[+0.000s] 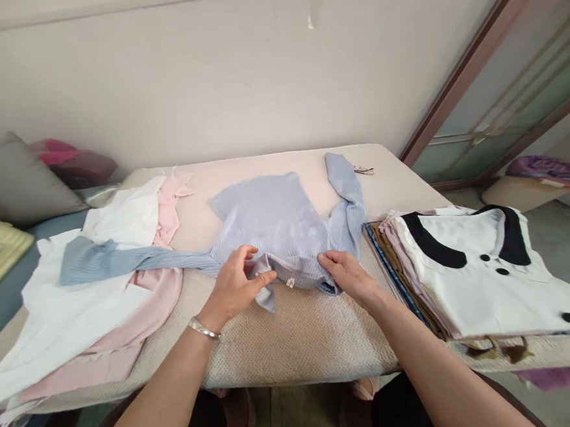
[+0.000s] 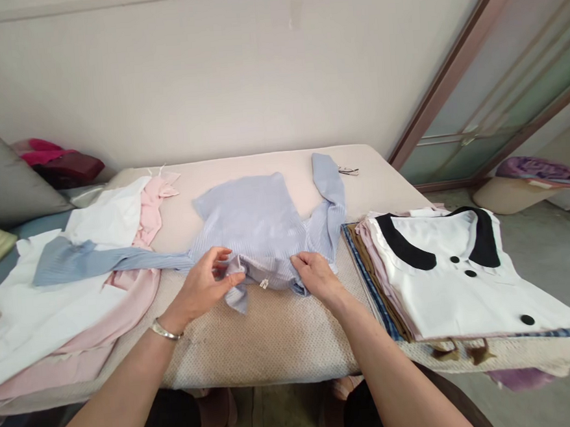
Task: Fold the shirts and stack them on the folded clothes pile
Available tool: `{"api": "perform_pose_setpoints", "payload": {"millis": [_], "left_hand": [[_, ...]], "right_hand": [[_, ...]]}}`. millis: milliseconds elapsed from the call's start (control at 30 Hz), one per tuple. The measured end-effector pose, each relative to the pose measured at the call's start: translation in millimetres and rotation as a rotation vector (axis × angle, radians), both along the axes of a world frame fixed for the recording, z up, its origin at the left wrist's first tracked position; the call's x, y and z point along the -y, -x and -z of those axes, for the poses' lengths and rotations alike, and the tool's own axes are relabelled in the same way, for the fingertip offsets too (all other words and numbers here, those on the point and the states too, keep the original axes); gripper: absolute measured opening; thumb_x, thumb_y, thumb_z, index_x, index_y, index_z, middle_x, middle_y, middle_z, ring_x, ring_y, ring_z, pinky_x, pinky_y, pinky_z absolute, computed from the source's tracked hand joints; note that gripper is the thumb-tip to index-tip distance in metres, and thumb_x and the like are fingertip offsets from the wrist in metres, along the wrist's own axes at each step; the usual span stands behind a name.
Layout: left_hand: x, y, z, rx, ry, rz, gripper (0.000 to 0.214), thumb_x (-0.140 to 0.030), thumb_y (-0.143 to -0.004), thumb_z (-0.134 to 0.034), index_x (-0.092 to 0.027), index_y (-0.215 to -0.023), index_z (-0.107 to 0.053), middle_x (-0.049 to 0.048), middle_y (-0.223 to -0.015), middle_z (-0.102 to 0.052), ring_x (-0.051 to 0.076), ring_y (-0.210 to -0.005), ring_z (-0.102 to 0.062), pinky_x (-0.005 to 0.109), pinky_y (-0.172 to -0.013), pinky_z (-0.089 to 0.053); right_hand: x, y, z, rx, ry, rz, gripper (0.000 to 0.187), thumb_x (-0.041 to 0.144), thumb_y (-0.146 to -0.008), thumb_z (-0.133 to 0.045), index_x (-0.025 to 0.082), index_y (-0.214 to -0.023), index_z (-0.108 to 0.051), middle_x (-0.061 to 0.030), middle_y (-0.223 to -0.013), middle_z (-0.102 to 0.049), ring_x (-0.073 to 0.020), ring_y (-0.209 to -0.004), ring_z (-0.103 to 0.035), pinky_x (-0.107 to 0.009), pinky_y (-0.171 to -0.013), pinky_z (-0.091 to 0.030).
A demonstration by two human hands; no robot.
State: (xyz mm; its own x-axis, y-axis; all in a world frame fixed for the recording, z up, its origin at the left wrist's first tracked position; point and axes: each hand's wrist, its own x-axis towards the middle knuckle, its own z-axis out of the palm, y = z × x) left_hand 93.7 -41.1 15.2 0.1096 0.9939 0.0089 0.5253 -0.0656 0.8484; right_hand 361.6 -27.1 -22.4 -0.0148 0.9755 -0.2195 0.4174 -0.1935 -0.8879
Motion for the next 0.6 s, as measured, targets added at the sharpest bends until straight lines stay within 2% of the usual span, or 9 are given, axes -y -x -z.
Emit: {"api": "perform_pose_setpoints", "payload": {"millis": [67, 133, 233, 333, 433, 500, 600], "left_hand": [[2.2, -8.4, 4.0, -0.155, -0.186, 0.022, 0.047, -0.043, -0.074, -0.082, -0.024, -0.114, -0.064, 0.0075, -0.115, -0.062, 0.026, -0.101, -0.059, 0.040, -0.093, -0.045], [2.2, -17.4, 8.9, -0.167, -0.269, 0.014, 0.037, -0.037, -0.078, -0.079, -0.025, -0.110, -0.066, 0.0079, -0.110, -0.063, 0.027, -0.104, -0.057, 0.042, -0.098, -0.042], [-2.9, -27.6, 14.0, -0.073, -0.286, 0.005, 0.039, -0.029, -0.082, -0.074, -0.026, -0.120, -0.065, 0.0106, -0.117, -0.064, 0.030, -0.114, -0.055, 0.043, -0.106, -0.037], [-11.0, -31.5, 16.5, -0.011, -0.245, 0.090, 0.048, -0.013, -0.079, -0.067, -0.027, -0.125, -0.065, 0.0103, -0.126, -0.063, 0.031, -0.122, -0.051, 0.043, -0.110, -0.032], [-17.2, -30.3, 17.2, -0.064, -0.180, 0.134, 0.031, -0.005, -0.075, -0.061, -0.025, -0.096, -0.071, 0.0079, -0.099, -0.068, 0.028, -0.102, -0.057, 0.040, -0.100, -0.038], [-19.3, -27.3, 14.2, -0.164, -0.196, 0.113, 0.020, -0.007, -0.077, -0.059, -0.024, -0.081, -0.067, 0.0058, -0.084, -0.065, 0.025, -0.089, -0.057, 0.037, -0.089, -0.040], [-20.9, -20.6, 2.9, -0.220, -0.252, 0.062, 0.013, -0.012, -0.082, -0.059, -0.023, -0.080, -0.064, 0.0035, -0.082, -0.064, 0.021, -0.078, -0.055, 0.032, -0.077, -0.038]], "right_hand": [[0.9, 1.3, -2.5, 0.005, -0.013, -0.045, 0.044, 0.057, -0.087, -0.049, 0.024, -0.062, -0.032, 0.0056, -0.059, -0.026, -0.0106, -0.055, -0.026, -0.027, -0.051, -0.018], [1.7, 2.2, -4.7, 0.003, -0.027, -0.095, 0.045, 0.056, -0.087, -0.049, 0.024, -0.061, -0.030, 0.0053, -0.060, -0.026, -0.0107, -0.056, -0.025, -0.027, -0.051, -0.019], [2.3, 2.3, -7.2, 0.000, -0.042, -0.176, 0.045, 0.054, -0.087, -0.049, 0.024, -0.061, -0.028, 0.0052, -0.060, -0.025, -0.0107, -0.057, -0.025, -0.027, -0.052, -0.019], [1.4, 0.1, -7.6, -0.005, -0.042, -0.229, 0.046, 0.054, -0.088, -0.049, 0.024, -0.061, -0.028, 0.0052, -0.060, -0.025, -0.0110, -0.057, -0.025, -0.028, -0.052, -0.019], [-0.8, -2.8, -7.7, 0.058, -0.097, -0.234, 0.045, 0.051, -0.089, -0.049, 0.024, -0.059, -0.030, 0.0045, -0.059, -0.027, -0.0119, -0.058, -0.028, -0.028, -0.054, -0.021], [-0.7, -3.2, -10.2, 0.191, -0.170, -0.177, 0.043, 0.046, -0.091, -0.050, 0.023, -0.059, -0.032, 0.0034, -0.058, -0.031, -0.0129, -0.058, -0.032, -0.029, -0.057, -0.024], [7.4, 3.3, -19.2, 0.482, -0.373, -0.024, 0.032, 0.037, -0.096, -0.048, 0.022, -0.067, -0.048, -0.0016, -0.067, -0.048, -0.0164, -0.065, -0.043, -0.031, -0.064, -0.029]]}}
